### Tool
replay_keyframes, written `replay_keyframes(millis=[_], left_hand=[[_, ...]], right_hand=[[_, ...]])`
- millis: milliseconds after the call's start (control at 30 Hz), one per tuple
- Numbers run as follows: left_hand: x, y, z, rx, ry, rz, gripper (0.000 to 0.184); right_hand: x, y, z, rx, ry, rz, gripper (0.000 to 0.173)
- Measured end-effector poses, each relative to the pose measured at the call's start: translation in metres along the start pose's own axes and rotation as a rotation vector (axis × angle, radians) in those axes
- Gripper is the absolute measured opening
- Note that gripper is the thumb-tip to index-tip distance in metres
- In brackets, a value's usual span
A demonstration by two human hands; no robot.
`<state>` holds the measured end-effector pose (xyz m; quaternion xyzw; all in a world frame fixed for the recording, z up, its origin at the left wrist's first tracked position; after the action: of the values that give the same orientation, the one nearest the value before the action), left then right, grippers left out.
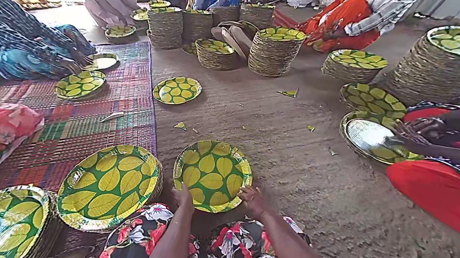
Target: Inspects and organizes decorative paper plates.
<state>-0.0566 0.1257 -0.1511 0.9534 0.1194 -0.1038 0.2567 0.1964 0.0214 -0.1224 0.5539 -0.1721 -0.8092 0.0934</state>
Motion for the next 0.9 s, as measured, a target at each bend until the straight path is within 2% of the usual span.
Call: replay_keyframes(millis=[133, 200, 367, 500, 600, 633, 667, 700, 733, 767, 800, 833, 900], left_hand=[[0.013, 0.009, 0.008, -0.053, 0.144, 0.116, 0.060], [0.021, 0.018, 0.005, -0.072, 0.136, 0.212, 0.052], [0.040, 0.034, 0.004, -0.138, 0.143, 0.380, 0.052], [0.021, 0.055, -0.032, -0.047, 0.281, 0.301, 0.053], [-0.018, 0.067, -0.062, 0.020, 0.471, 0.185, 0.054], [-0.033, 0.066, -0.069, 0.025, 0.542, 0.112, 0.052], [-0.049, 0.064, -0.076, 0.019, 0.623, 0.036, 0.050], [-0.063, 0.061, -0.081, 0.012, 0.715, -0.038, 0.050], [-0.073, 0.057, -0.085, 0.007, 0.810, -0.087, 0.051], [-0.080, 0.053, -0.088, 0.003, 0.900, -0.108, 0.053], [-0.086, 0.051, -0.089, -0.008, 0.964, -0.131, 0.052], [-0.087, 0.050, -0.088, -0.030, 0.992, -0.135, 0.050], [-0.077, 0.050, -0.083, -0.089, 0.947, -0.037, 0.052]], right_hand=[[-0.009, 0.002, -0.030, 0.134, -0.081, -0.120, 0.038], [-0.015, 0.006, -0.042, 0.217, -0.129, -0.168, 0.040], [-0.033, 0.021, -0.062, 0.431, -0.269, -0.339, 0.053], [-0.049, 0.024, -0.065, 0.410, -0.313, -0.500, 0.047], [-0.054, 0.042, -0.050, 0.400, -0.321, -0.579, 0.043], [-0.061, 0.056, -0.033, 0.446, -0.335, -0.480, 0.043], [-0.065, 0.069, -0.013, 0.493, -0.321, -0.114, 0.050], [-0.066, 0.073, -0.005, 0.523, -0.324, 0.037, 0.052], [-0.061, 0.067, -0.013, 0.528, -0.356, -0.047, 0.051], [-0.050, 0.050, -0.033, 0.509, -0.355, -0.245, 0.049], [-0.039, 0.032, -0.051, 0.461, -0.331, -0.349, 0.048], [-0.031, 0.019, -0.063, 0.425, -0.304, -0.352, 0.048], [-0.024, 0.010, -0.069, 0.412, -0.284, -0.289, 0.048]])
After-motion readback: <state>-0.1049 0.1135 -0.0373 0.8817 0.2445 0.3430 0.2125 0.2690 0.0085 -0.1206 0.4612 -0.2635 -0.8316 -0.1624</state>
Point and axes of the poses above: each hand's wrist, its own y-axis away from the middle knuckle, its own x-axis out of the palm, z = x × y, the point moved 10 cm from there along -y, towards the middle knuckle, and after that the axes turned 1 degree about x, right-handed, at the moved point
